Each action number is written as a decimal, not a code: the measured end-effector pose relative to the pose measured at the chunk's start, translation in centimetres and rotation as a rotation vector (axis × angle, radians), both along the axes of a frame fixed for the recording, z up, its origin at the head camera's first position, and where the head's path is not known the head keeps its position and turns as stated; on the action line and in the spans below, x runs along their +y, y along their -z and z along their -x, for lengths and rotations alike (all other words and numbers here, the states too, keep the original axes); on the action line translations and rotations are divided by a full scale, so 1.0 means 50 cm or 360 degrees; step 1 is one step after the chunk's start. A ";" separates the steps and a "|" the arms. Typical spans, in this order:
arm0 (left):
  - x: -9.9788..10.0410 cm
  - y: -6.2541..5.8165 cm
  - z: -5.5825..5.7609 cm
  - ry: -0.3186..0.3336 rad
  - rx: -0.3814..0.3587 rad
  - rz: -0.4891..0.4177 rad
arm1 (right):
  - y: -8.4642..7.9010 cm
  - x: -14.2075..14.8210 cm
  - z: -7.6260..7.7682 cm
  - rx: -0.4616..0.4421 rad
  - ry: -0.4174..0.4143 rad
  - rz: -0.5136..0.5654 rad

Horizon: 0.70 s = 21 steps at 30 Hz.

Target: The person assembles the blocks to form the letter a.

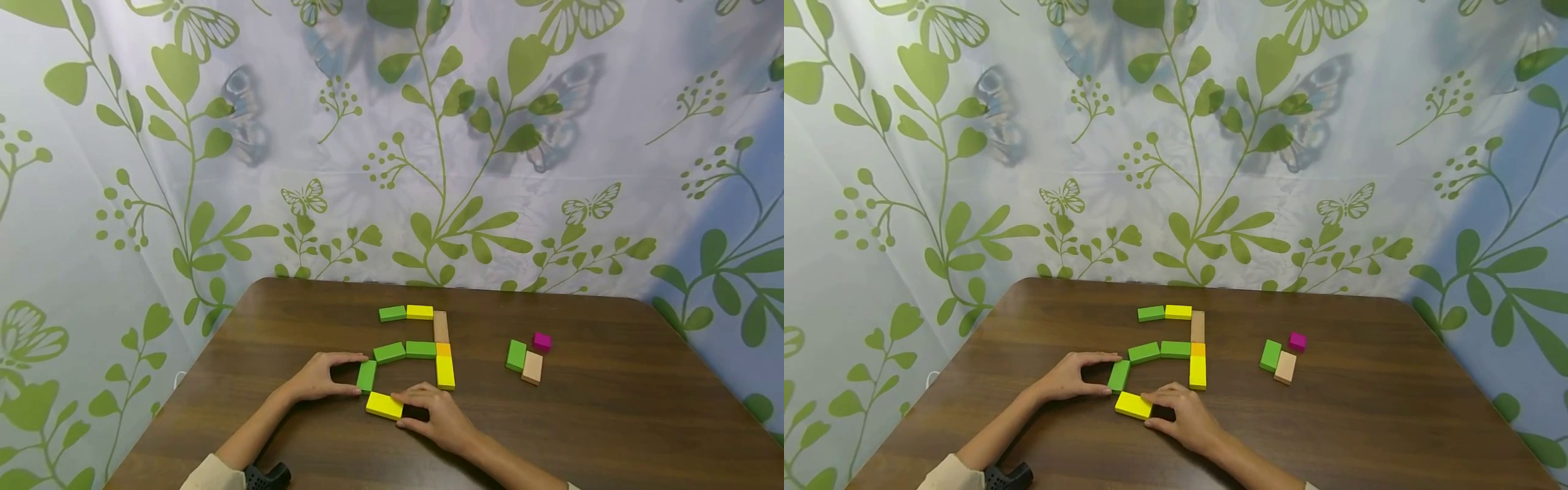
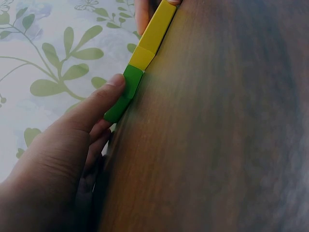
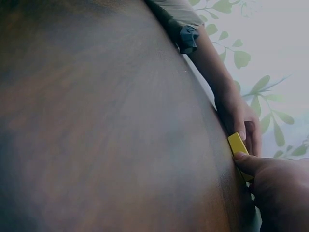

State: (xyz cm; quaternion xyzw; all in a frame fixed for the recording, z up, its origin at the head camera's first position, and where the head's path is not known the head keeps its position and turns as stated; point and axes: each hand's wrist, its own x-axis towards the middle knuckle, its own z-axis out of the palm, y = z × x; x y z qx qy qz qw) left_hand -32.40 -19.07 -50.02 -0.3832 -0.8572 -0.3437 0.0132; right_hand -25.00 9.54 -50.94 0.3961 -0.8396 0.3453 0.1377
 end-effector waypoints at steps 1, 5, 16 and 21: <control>0.000 0.000 0.000 0.0001 -0.0002 0.0001 | 0.000 0.000 0.000 -0.0002 0.0000 -0.0001; 0.000 0.002 0.000 -0.0002 -0.0004 0.0005 | 0.003 0.000 0.000 0.0000 -0.0004 0.0003; 0.002 0.003 -0.001 -0.0014 -0.0016 -0.0004 | 0.006 0.000 0.001 0.0031 -0.0018 0.0038; 0.002 0.003 0.000 -0.0015 -0.0027 -0.0010 | 0.005 0.000 0.002 0.0043 -0.0020 0.0041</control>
